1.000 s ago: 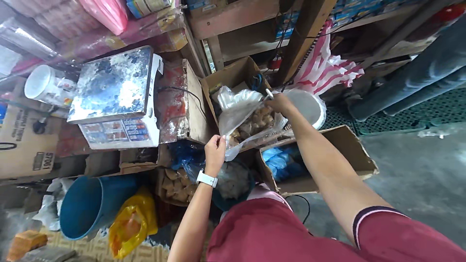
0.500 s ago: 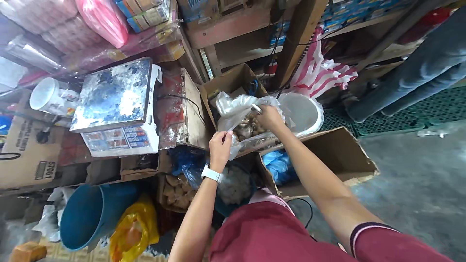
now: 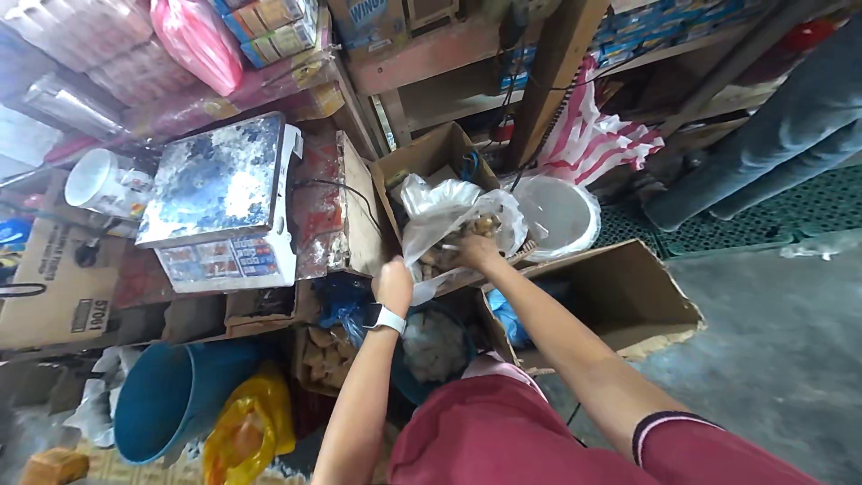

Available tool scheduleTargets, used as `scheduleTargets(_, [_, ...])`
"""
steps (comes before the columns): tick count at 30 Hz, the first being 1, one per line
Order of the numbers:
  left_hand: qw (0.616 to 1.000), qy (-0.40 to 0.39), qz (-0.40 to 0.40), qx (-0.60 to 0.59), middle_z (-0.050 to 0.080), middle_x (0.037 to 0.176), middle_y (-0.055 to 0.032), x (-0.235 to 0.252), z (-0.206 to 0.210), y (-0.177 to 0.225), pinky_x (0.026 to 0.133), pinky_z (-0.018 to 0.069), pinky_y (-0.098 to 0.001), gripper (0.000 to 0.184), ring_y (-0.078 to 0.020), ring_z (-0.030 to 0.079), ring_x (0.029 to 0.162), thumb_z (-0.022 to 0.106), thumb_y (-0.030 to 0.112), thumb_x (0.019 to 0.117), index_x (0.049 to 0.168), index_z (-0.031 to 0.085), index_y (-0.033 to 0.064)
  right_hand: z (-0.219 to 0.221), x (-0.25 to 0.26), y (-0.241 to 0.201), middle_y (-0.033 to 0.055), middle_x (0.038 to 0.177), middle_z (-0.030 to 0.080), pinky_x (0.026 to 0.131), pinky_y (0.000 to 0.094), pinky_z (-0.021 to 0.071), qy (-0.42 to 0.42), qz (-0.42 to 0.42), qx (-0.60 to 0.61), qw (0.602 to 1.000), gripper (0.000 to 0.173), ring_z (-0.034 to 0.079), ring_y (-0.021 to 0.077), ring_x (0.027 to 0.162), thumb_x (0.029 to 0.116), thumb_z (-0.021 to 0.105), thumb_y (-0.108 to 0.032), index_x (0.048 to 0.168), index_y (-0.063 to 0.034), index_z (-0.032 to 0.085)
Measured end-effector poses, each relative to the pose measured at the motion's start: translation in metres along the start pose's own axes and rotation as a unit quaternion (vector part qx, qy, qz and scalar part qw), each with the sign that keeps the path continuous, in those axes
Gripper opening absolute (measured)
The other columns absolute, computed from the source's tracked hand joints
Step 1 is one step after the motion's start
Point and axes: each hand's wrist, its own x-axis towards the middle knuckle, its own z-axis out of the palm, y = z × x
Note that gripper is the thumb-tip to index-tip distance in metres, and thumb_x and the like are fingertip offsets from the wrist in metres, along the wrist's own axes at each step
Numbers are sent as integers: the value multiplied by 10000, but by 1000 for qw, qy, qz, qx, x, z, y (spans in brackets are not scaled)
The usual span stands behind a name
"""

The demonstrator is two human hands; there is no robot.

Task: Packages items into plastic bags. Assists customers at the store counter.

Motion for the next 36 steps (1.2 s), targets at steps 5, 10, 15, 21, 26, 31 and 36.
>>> scheduleTargets(5, [944, 156, 57, -286, 676, 908, -226, 10, -13, -10, 848, 521, -513, 289, -331, 665, 884, 468, 127, 1067, 1085, 673, -76, -19, -12, -13, 283, 1293, 646, 1008, 687, 450, 48, -28, 54, 997, 389, 602, 486, 1225, 981, 655, -248, 1307, -36, 672])
scheduleTargets(10, [928, 128, 70, -342, 555, 721, -58, -6, -6, -1, 659, 476, -340, 259, -139, 537, 643, 476, 130, 1061, 957, 654, -29, 8, 2, -55, 290, 1375, 586, 997, 714, 437, -19, -68, 38, 997, 529, 566, 498, 1261, 937, 695, -313, 1381, -41, 606])
scheduleTargets(15, [913, 128, 105, -374, 513, 654, 13, -34, -15, 12, 568, 434, -257, 237, -66, 493, 569, 495, 107, 1041, 890, 653, 15, -2, 6, -59, 299, 1362, 596, 996, 688, 458, 16, -17, 58, 998, 398, 571, 498, 1262, 1040, 544, -231, 1332, 30, 619])
scheduleTargets(21, [891, 152, 143, -403, 482, 610, 52, -51, -27, 13, 501, 393, -192, 212, -15, 444, 505, 517, 88, 1018, 857, 644, 35, -34, 21, 2, 267, 1348, 620, 1043, 723, 408, 120, -78, 97, 985, 580, 549, 472, 1301, 907, 741, -430, 1324, -39, 649])
scheduleTargets(26, [907, 149, 87, -384, 519, 649, 30, -36, -16, -2, 543, 411, -208, 210, -23, 473, 547, 510, 89, 1030, 900, 656, 13, -66, -15, 17, 342, 1160, 671, 914, 732, 464, 135, 6, 74, 988, 342, 628, 541, 1129, 989, 660, -222, 1154, 76, 692])
scheduleTargets(31, [903, 150, 68, -398, 508, 647, 20, -30, -13, -2, 520, 410, -227, 221, -43, 462, 525, 487, 107, 1051, 938, 649, 9, -35, -42, -15, 312, 1182, 666, 856, 691, 518, 172, -78, 37, 981, 235, 663, 528, 1037, 983, 620, -96, 1150, 48, 704])
scheduleTargets(36, [901, 137, 83, -404, 503, 642, 31, -37, -4, 5, 519, 405, -209, 212, -31, 463, 525, 500, 102, 1038, 910, 644, 14, 11, 18, -37, 276, 1316, 631, 1085, 693, 386, -41, -137, -2, 990, 565, 545, 480, 1292, 883, 744, -401, 1305, -34, 666])
